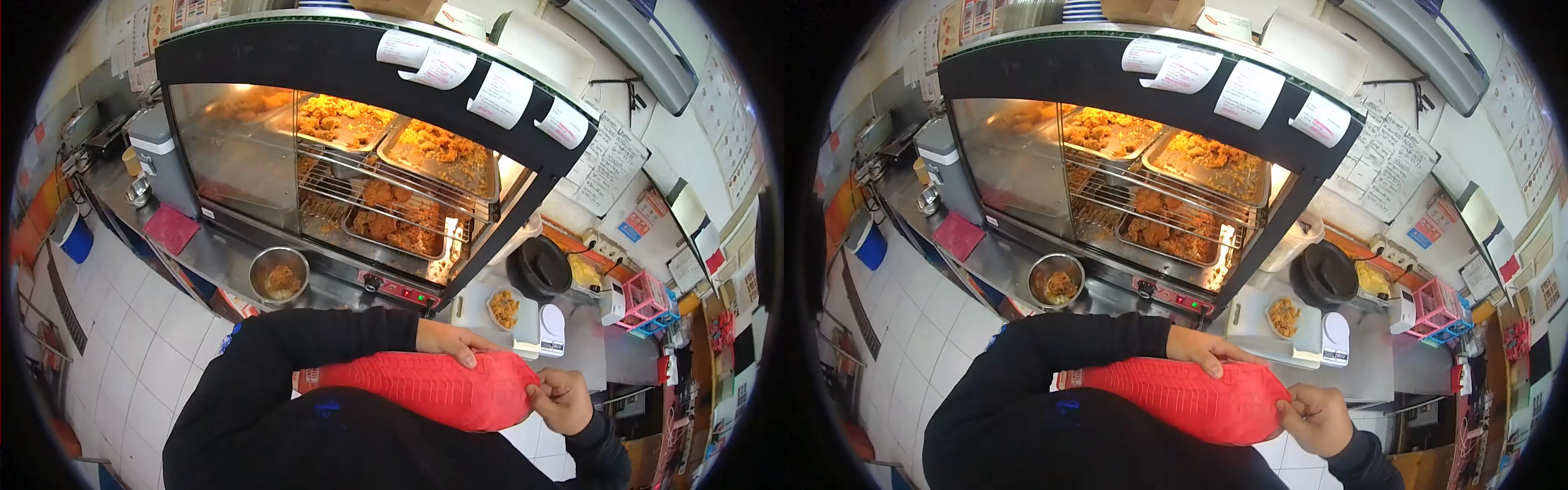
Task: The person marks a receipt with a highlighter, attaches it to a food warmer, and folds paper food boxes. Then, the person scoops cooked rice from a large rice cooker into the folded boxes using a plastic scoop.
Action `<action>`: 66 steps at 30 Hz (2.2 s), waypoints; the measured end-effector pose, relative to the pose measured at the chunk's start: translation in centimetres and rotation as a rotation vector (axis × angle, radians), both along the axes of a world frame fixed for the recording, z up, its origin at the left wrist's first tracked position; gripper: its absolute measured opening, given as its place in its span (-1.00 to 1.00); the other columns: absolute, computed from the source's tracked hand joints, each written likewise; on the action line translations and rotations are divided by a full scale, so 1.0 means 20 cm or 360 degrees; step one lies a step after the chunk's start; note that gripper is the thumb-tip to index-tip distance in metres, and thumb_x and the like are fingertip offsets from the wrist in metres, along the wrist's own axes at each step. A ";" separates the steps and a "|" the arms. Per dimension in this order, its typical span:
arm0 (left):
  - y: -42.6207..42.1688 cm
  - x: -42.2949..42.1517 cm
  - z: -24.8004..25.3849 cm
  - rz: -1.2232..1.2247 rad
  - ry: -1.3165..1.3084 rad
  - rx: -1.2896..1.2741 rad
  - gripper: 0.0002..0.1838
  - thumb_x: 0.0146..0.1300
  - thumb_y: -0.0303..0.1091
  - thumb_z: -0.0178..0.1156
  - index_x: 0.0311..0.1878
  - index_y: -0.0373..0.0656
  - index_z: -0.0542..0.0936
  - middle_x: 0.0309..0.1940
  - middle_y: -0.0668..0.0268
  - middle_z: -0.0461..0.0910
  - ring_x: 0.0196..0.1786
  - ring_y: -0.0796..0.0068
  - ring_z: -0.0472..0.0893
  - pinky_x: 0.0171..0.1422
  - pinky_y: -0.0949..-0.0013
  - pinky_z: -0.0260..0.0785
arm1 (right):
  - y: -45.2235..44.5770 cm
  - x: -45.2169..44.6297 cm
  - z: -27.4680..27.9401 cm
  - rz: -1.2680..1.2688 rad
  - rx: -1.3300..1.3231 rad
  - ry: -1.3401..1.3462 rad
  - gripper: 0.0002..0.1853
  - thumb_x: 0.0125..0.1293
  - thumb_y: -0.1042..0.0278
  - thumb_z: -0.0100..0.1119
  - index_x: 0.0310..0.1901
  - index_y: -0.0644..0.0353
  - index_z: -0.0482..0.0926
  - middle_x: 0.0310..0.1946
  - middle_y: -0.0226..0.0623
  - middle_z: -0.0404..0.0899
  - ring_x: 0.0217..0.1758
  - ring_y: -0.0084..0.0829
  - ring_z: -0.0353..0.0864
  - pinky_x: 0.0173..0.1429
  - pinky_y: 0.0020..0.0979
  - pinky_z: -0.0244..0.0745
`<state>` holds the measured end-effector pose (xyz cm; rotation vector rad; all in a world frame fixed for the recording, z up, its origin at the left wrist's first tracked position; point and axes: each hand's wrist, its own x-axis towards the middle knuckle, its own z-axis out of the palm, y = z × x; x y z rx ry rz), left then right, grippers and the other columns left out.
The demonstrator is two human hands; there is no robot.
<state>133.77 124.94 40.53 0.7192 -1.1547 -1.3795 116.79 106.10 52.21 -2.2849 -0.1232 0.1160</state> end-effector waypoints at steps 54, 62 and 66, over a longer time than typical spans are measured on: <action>0.16 0.08 -0.04 0.0421 0.0276 0.0284 0.12 -0.23 0.06 0.46 0.38 -0.27 0.14 0.26 0.13 0.32 0.31 0.30 0.33 0.41 0.26 0.08 | -0.42 0.30 -1.27 -0.0251 -0.1025 -0.0621 -0.73 0.12 0.40 0.05 -0.11 -0.02 0.54 -0.32 -0.32 0.48 -0.18 -0.23 0.53 -0.14 -0.27 0.47; -0.15 0.07 -0.02 0.0228 0.0151 0.0268 0.14 -0.22 0.10 0.45 0.38 -0.28 0.13 0.27 0.11 0.30 0.33 0.33 0.30 0.43 0.30 0.04 | -0.50 0.34 -1.19 -0.0158 -0.0738 -0.0713 -0.73 0.11 0.37 0.09 -0.10 0.02 0.54 -0.24 -0.37 0.51 -0.11 -0.24 0.49 -0.02 -0.23 0.42; -0.31 0.06 0.00 0.0234 0.0153 0.0283 0.15 -0.22 0.08 0.45 0.39 -0.29 0.11 0.28 0.11 0.29 0.33 0.32 0.30 0.43 0.30 0.03 | -0.59 0.32 -1.27 0.0075 -0.0958 -0.0740 -0.76 0.07 0.38 0.15 -0.17 -0.01 0.52 -0.23 -0.45 0.51 -0.04 -0.33 0.46 0.10 -0.24 0.31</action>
